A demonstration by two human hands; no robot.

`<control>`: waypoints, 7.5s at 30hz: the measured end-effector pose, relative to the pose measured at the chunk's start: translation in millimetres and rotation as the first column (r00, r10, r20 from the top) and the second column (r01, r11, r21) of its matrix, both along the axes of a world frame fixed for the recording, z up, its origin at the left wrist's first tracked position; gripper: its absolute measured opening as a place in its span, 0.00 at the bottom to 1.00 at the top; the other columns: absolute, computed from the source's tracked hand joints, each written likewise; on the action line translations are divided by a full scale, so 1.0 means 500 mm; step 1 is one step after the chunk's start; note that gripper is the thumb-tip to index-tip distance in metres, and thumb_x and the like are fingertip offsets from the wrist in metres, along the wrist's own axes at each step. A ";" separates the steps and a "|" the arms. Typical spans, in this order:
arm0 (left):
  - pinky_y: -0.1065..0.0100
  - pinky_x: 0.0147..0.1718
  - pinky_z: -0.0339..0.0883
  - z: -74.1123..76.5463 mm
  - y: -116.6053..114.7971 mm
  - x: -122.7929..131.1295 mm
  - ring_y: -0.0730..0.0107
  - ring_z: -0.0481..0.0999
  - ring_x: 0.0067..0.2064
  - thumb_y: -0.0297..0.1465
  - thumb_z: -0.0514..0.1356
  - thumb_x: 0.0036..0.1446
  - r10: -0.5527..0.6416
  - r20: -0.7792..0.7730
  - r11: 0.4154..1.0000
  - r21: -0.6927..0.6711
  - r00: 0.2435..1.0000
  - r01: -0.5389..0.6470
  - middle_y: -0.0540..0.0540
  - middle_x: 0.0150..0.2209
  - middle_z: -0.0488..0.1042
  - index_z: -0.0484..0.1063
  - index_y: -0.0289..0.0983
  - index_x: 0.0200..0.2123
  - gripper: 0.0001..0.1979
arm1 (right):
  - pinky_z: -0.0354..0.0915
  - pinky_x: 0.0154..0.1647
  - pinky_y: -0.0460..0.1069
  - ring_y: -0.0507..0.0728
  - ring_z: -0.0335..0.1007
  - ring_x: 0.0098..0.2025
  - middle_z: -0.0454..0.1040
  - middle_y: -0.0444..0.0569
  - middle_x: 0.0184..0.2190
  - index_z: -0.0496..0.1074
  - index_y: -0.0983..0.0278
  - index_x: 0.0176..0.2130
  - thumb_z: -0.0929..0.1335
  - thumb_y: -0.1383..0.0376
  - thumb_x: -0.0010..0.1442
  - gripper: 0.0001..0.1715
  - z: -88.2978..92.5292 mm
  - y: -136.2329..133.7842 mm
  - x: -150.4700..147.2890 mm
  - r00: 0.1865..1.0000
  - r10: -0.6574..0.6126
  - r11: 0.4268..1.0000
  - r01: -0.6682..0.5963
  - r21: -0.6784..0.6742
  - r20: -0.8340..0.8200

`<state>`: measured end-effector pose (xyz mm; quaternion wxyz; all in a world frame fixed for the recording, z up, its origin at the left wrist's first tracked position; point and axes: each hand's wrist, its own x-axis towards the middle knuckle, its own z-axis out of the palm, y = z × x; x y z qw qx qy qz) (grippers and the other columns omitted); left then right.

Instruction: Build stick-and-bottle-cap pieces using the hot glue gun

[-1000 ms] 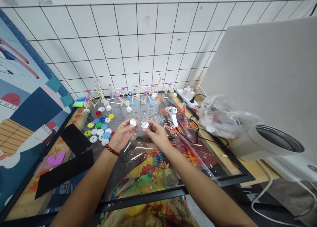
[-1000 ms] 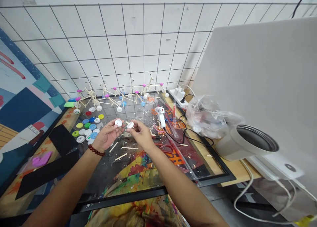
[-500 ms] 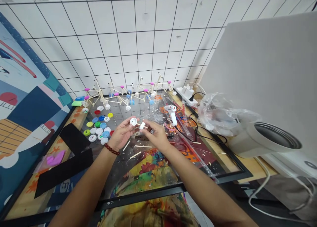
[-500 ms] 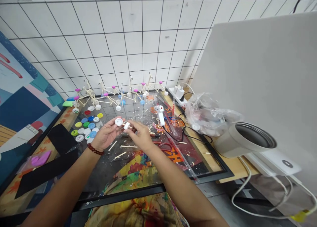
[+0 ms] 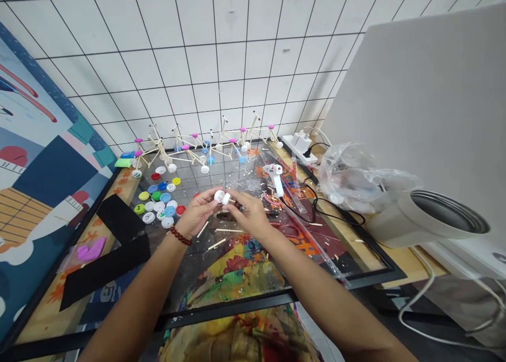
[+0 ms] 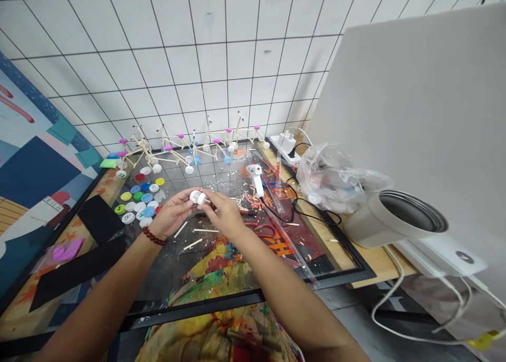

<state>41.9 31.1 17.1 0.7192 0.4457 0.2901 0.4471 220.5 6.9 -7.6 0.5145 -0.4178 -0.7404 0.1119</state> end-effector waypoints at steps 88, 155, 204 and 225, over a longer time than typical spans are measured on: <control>0.59 0.44 0.74 -0.026 -0.011 0.021 0.62 0.80 0.39 0.30 0.74 0.38 0.274 -0.253 0.932 0.308 0.928 -0.192 0.45 0.38 0.82 0.80 0.37 0.41 0.22 | 0.69 0.40 0.50 0.55 0.75 0.35 0.79 0.48 0.32 0.79 0.60 0.34 0.68 0.62 0.62 0.10 0.007 0.005 0.004 0.967 0.066 0.994 -0.085 -0.065 -0.247; 0.62 0.41 0.74 -0.033 -0.024 0.046 0.62 0.80 0.39 0.30 0.68 0.44 0.334 -0.237 0.930 0.241 0.912 -0.278 0.45 0.37 0.82 0.81 0.36 0.39 0.16 | 0.71 0.44 0.53 0.57 0.74 0.43 0.77 0.50 0.44 0.71 0.59 0.44 0.68 0.70 0.57 0.14 -0.015 0.006 0.001 0.996 0.055 0.997 -0.051 0.058 -0.077; 0.62 0.44 0.72 -0.007 -0.019 0.035 0.62 0.79 0.44 0.35 0.73 0.43 0.213 -0.007 0.976 0.041 0.977 -0.212 0.41 0.42 0.80 0.80 0.36 0.39 0.18 | 0.70 0.44 0.52 0.56 0.71 0.42 0.74 0.50 0.43 0.72 0.60 0.47 0.71 0.61 0.59 0.16 0.007 0.002 -0.008 0.965 0.065 0.989 -0.097 -0.114 -0.255; 0.68 0.42 0.72 -0.006 -0.019 0.038 0.70 0.78 0.39 0.30 0.74 0.40 0.230 -0.027 0.969 0.095 0.973 -0.226 0.45 0.39 0.82 0.80 0.36 0.41 0.20 | 0.68 0.39 0.50 0.53 0.68 0.35 0.73 0.47 0.39 0.75 0.60 0.47 0.72 0.59 0.58 0.17 0.001 0.007 -0.005 0.948 0.102 0.989 -0.129 -0.070 -0.300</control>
